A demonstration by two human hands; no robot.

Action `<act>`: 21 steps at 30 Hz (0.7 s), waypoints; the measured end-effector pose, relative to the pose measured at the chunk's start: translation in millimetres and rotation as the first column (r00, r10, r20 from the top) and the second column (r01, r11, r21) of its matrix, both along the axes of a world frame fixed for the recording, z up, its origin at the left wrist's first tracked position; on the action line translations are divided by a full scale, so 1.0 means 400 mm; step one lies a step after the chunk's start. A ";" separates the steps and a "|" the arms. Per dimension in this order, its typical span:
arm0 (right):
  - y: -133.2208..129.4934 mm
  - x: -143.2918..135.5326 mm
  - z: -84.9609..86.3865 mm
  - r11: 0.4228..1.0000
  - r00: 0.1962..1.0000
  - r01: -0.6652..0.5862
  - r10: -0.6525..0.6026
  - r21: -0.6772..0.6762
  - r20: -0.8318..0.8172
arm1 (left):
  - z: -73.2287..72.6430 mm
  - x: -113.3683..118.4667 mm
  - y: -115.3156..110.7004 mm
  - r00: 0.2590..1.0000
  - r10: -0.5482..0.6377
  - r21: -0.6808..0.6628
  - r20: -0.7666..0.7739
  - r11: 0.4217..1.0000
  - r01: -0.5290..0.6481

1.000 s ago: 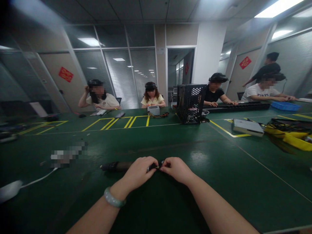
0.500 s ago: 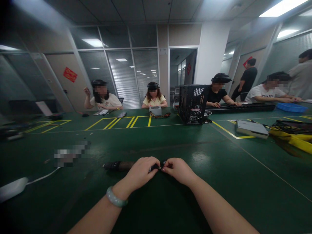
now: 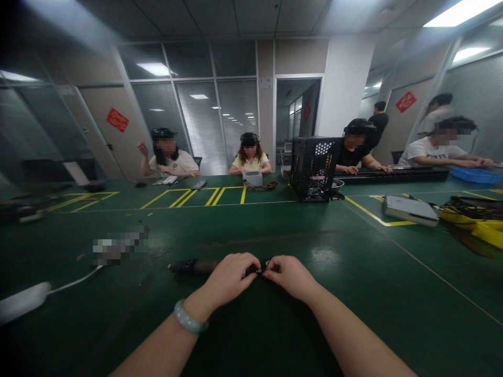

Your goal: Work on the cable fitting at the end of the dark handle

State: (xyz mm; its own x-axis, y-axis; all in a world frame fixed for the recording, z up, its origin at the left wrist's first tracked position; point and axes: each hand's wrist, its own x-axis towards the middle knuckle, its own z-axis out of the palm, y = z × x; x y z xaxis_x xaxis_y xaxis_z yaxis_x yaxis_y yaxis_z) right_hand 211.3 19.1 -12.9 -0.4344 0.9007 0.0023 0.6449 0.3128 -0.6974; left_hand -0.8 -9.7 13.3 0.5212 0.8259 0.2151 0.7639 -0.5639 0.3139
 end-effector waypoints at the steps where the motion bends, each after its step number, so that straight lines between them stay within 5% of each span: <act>1: 0.001 0.000 -0.001 1.000 1.000 0.000 0.000 0.003 -0.001 | 0.001 0.000 0.000 1.000 0.000 -0.002 -0.003 1.000 0.000; 21: -0.006 -0.013 -0.001 0.997 0.999 0.028 -0.030 0.072 0.031 | 0.000 -0.003 -0.001 1.000 0.024 0.002 0.008 1.000 -0.024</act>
